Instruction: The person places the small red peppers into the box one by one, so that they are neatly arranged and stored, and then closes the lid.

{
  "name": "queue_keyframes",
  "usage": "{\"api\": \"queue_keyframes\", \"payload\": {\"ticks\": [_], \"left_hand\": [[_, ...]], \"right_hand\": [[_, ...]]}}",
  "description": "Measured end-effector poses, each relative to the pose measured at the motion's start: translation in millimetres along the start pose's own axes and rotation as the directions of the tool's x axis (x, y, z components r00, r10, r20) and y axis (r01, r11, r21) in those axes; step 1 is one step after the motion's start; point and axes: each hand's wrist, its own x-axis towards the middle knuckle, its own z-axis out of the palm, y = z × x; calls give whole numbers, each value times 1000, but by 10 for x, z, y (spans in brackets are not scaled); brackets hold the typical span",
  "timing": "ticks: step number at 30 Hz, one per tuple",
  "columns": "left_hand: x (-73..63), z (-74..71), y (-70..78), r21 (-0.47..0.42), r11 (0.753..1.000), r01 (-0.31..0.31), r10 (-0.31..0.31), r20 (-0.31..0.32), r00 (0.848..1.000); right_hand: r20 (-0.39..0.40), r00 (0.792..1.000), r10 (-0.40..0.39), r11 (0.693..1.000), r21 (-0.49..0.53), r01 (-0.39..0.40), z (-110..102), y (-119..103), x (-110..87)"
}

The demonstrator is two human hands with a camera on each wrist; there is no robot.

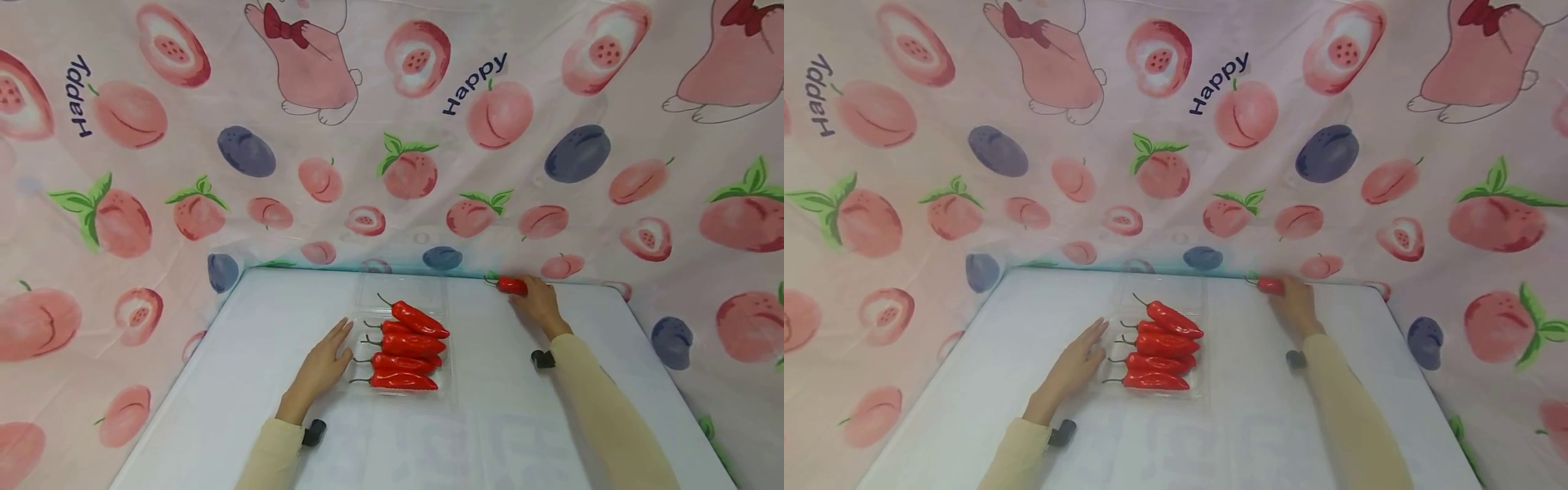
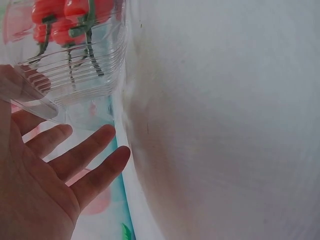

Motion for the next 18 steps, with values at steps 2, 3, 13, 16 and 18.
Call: {"api": "queue_keyframes", "payload": {"ticks": [2, 3, 13, 16, 18], "left_hand": [[0, 0, 2, 1, 1000, 2, -2, 2, 1000], [-1, -1, 4, -1, 1000, 2, -2, 3, 1000], [4, 9, -4, -4, 1000, -5, 5, -2, 1000], [7, 13, -17, -1, 1000, -1, 1, 1, 1000], [8, 12, -24, 1, 1000, -1, 1, 1, 1000]], "right_hand": [[7, 1000, 8, 1000, 8, -8, -2, -3, 5], [9, 1000, 12, 1000, 16, -13, -5, -8, 5], [38, 998, 54, 998, 27, -55, 33, 2, -1], [27, 999, 45, 999, 17, -45, 51, -15, -18], [26, 999, 46, 999, 15, -47, 54, -28, -36]]}}
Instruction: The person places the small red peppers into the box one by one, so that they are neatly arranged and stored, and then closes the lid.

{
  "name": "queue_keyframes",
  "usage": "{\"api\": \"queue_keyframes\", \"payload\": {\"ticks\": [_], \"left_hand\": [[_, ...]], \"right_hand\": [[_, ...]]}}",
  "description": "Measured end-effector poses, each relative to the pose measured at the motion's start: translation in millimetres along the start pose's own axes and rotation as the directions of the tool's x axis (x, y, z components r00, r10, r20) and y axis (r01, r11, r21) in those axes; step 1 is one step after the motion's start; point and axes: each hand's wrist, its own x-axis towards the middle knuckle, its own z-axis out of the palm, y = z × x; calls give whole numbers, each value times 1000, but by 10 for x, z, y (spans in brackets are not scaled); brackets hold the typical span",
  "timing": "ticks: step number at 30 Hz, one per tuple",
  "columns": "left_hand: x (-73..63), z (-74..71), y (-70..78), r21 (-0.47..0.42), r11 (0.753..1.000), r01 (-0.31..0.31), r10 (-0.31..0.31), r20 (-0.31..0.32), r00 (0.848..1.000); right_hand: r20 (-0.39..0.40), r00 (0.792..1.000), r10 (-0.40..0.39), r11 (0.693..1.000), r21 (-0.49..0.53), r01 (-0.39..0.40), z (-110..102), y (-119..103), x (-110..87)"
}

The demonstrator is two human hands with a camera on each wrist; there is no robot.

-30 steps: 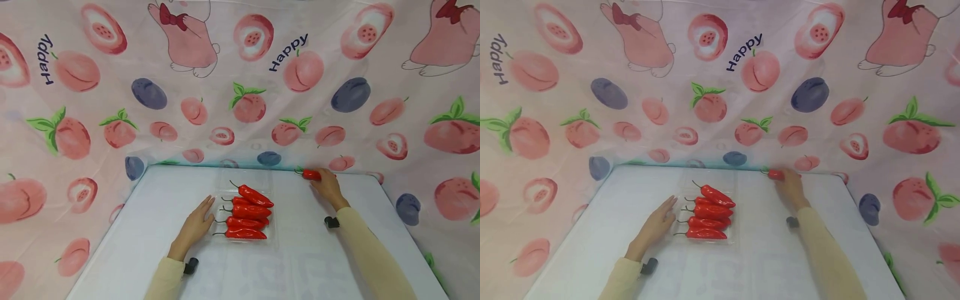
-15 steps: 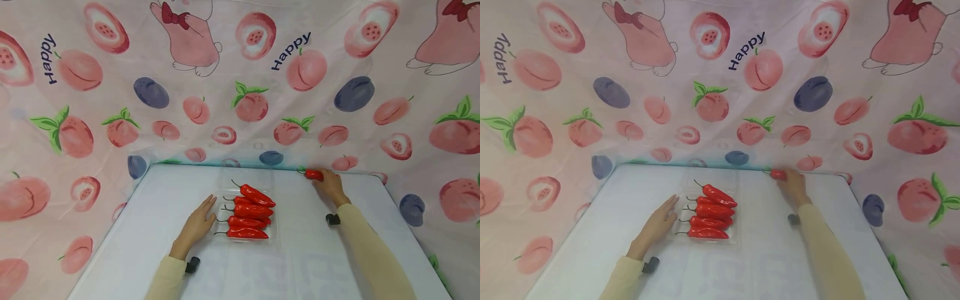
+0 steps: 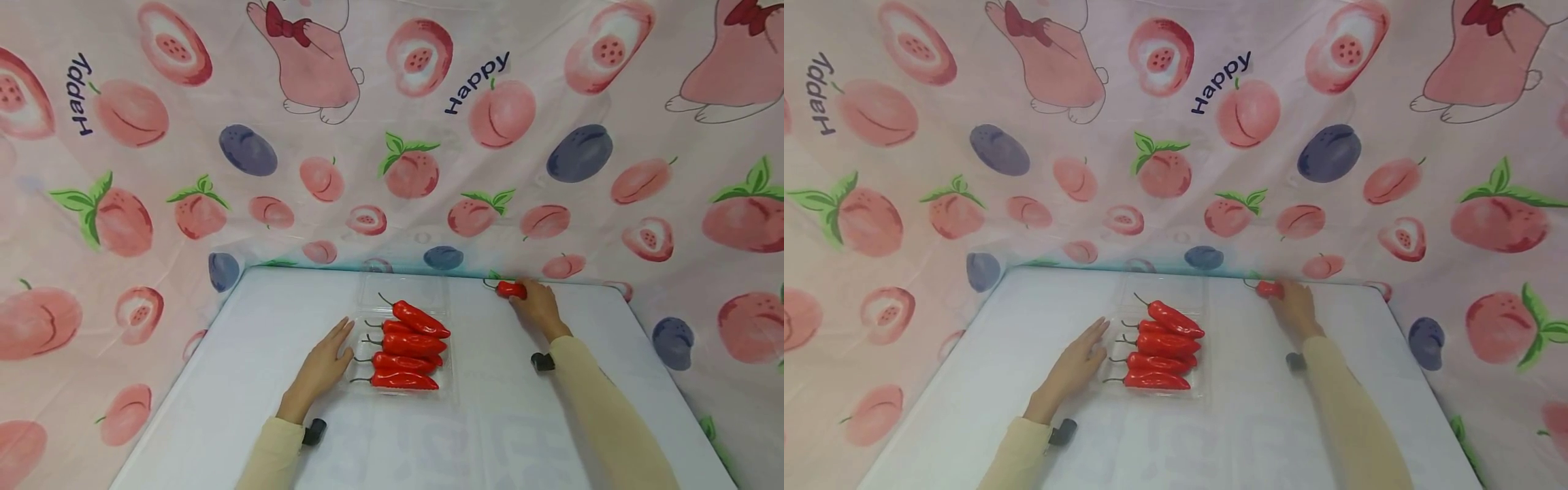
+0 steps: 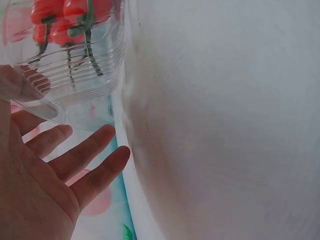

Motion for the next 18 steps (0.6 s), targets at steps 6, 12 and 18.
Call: {"api": "queue_keyframes", "payload": {"ticks": [6, 12, 18], "left_hand": [[4, -3, -3, -1, 1000, 6, -6, 9, 1000], [7, -6, -4, -9, 1000, 11, -11, 16, 1000], [2, 4, -7, -7, 1000, 11, -11, 12, 1000]], "right_hand": [[51, 997, 53, 999, 8, -54, -51, -48, -90], [55, 997, 55, 998, 13, -56, -36, -51, -131], [76, 995, 58, 998, 12, -59, -18, -53, -188]]}}
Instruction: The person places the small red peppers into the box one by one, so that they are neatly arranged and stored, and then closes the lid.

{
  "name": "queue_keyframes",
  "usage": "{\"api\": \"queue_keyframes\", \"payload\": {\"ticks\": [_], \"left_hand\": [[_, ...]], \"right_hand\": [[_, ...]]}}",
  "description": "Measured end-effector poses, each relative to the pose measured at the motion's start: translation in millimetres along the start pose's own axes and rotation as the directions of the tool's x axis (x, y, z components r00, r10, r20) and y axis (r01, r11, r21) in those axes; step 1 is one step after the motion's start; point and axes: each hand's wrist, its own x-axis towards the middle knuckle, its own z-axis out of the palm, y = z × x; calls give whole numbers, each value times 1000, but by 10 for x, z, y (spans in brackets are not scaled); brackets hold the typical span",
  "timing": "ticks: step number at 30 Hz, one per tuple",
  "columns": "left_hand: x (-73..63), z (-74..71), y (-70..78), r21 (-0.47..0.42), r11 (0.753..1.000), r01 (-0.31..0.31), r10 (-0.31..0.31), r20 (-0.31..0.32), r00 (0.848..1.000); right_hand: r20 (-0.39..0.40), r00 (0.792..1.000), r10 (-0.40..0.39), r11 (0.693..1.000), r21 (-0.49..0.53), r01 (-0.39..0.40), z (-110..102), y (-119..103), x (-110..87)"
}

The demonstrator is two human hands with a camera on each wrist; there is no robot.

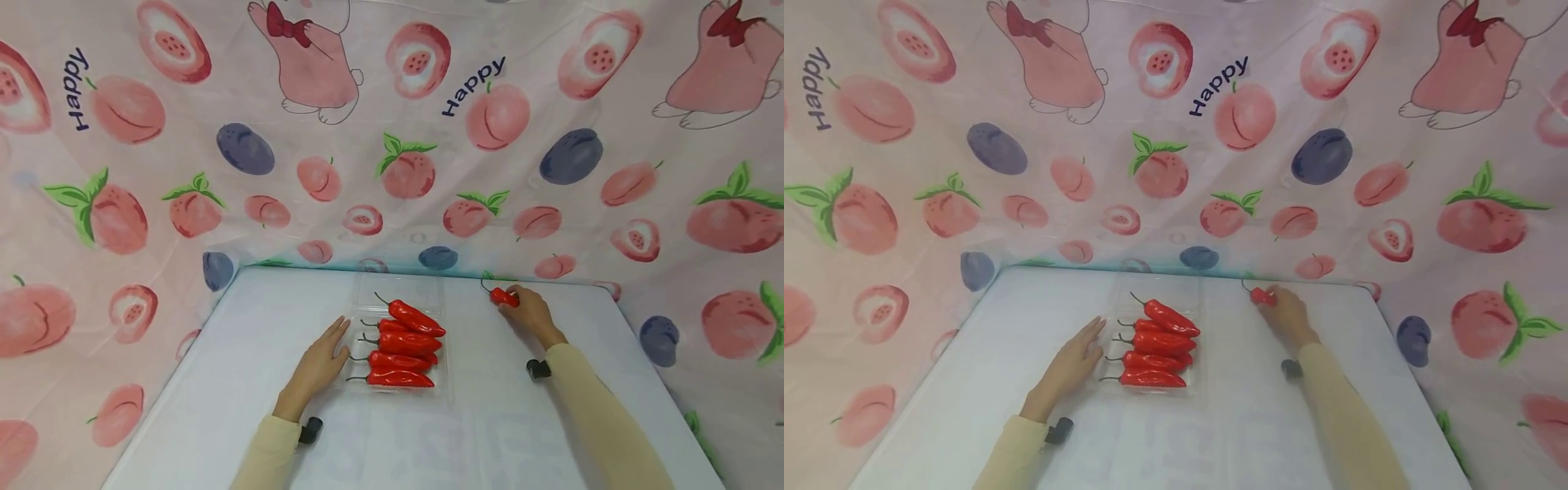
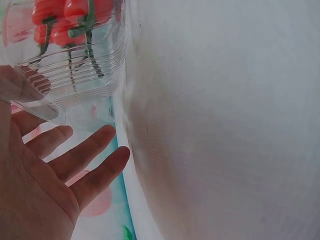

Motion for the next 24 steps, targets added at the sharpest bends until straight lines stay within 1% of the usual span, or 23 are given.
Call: {"api": "queue_keyframes", "payload": {"ticks": [6, 13, 18, 24], "left_hand": [[0, 2, -6, -2, 1000, -7, 7, 1, 1000], [5, -3, -3, -7, 1000, -7, 7, -3, 1000], [5, -6, -1, -8, 1000, -8, 8, 5, 1000], [2, 10, 1, -7, 1000, -11, 11, -3, 1000]], "right_hand": [[-13, 1000, 3, 1000, 29, -3, -25, -45, -97], [-44, 999, -29, 998, 58, 32, -21, -116, -171], [-51, 999, -6, 996, 86, 11, -6, -179, -260], [-81, 996, -24, 996, 89, 31, 4, -243, -337]]}}
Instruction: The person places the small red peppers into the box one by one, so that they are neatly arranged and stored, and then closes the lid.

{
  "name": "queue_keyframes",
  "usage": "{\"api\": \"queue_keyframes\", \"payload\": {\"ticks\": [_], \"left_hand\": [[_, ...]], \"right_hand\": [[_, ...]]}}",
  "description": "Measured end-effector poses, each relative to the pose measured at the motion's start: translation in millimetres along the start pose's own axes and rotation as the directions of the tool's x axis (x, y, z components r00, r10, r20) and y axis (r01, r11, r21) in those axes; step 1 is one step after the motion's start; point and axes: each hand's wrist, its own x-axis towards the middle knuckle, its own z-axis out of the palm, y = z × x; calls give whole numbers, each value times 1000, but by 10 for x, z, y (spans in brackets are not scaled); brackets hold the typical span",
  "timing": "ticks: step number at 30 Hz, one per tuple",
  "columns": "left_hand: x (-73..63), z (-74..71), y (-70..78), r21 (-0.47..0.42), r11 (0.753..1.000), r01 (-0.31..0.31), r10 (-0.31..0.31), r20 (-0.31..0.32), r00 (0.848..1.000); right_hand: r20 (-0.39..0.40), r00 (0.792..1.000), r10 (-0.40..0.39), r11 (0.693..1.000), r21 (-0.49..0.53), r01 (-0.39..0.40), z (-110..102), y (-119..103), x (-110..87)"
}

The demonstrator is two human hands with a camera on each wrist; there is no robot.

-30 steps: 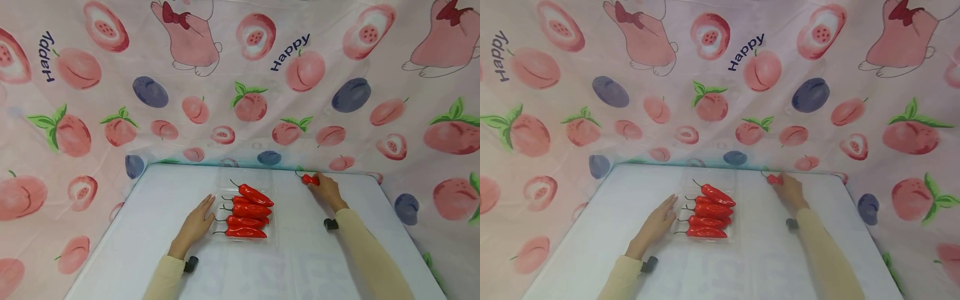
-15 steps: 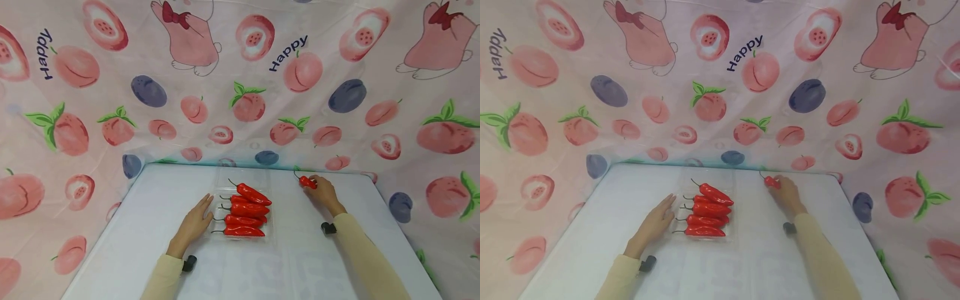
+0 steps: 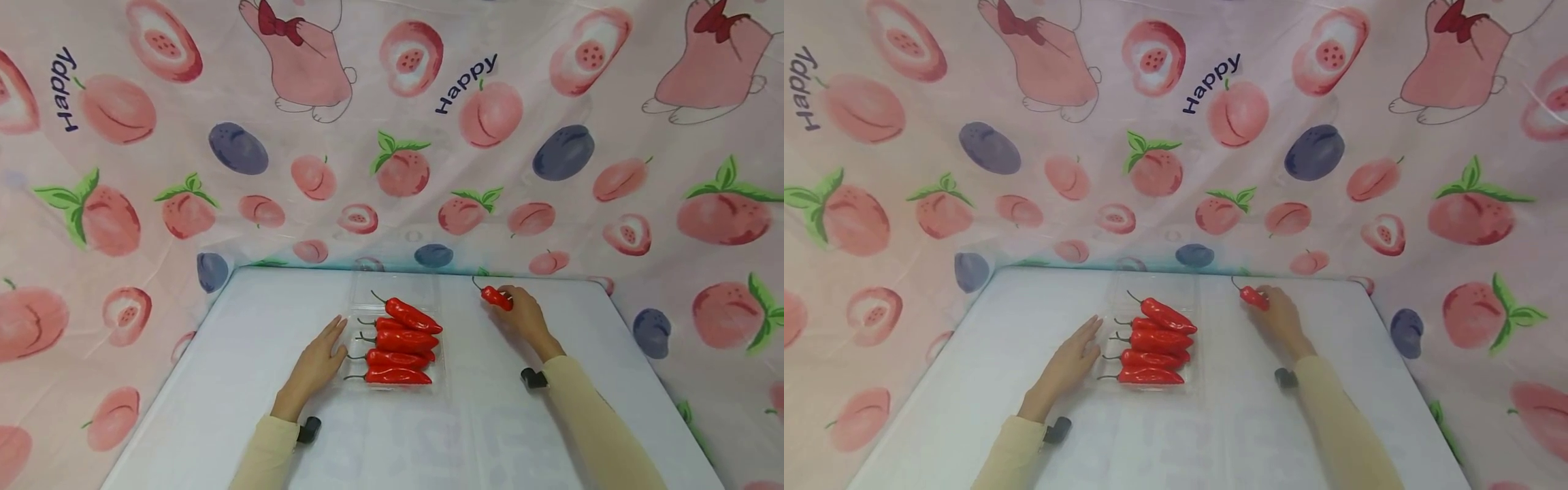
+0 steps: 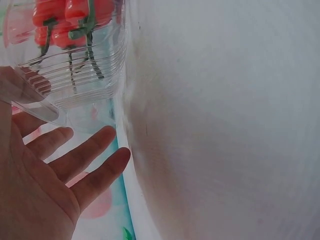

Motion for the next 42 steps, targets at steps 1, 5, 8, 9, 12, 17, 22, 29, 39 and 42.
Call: {"api": "queue_keyframes", "payload": {"ticks": [1, 5, 8, 9, 12, 17, 22, 29, 39, 42], "left_hand": [[-2, -1, 3, -1, 1000, 1, -1, -2, 1000], [-13, -8, 14, -9, 1000, 5, -5, -2, 1000], [-21, -12, 17, -12, 1000, 10, -10, -1, 1000], [-22, -13, 18, -12, 1000, 12, -12, 0, 1000], [-22, -11, 15, -9, 1000, 11, -11, -1, 1000], [-19, -9, 10, -8, 1000, 10, -10, -1, 1000], [-15, -1, 13, -8, 1000, 17, -17, 3, 1000], [-15, -7, 29, -8, 1000, 21, -21, 5, 1000], [-15, -13, 27, -8, 1000, 12, -12, 4, 1000], [-13, -10, 22, -8, 1000, 5, -5, 0, 1000]], "right_hand": [[-4, 1000, -7, 1000, -4, 7, 2, -11, -7], [-15, 1000, -14, 1000, -8, 14, 9, -50, -43], [-26, 999, -30, 1000, -6, 30, 16, -85, -72], [-31, 999, -36, 999, -2, 36, 18, -100, -83], [-45, 998, -43, 999, 15, 43, 23, -152, -110], [-76, 996, -54, 997, 49, 58, 21, -233, -164], [-90, 994, -67, 996, 55, 72, 29, -255, -196], [-97, 989, -111, 992, 54, 117, 44, -273, -214], [-88, 986, -142, 987, 58, 147, 70, -299, -196], [-93, 986, -137, 988, 65, 143, 76, -336, -215]]}}
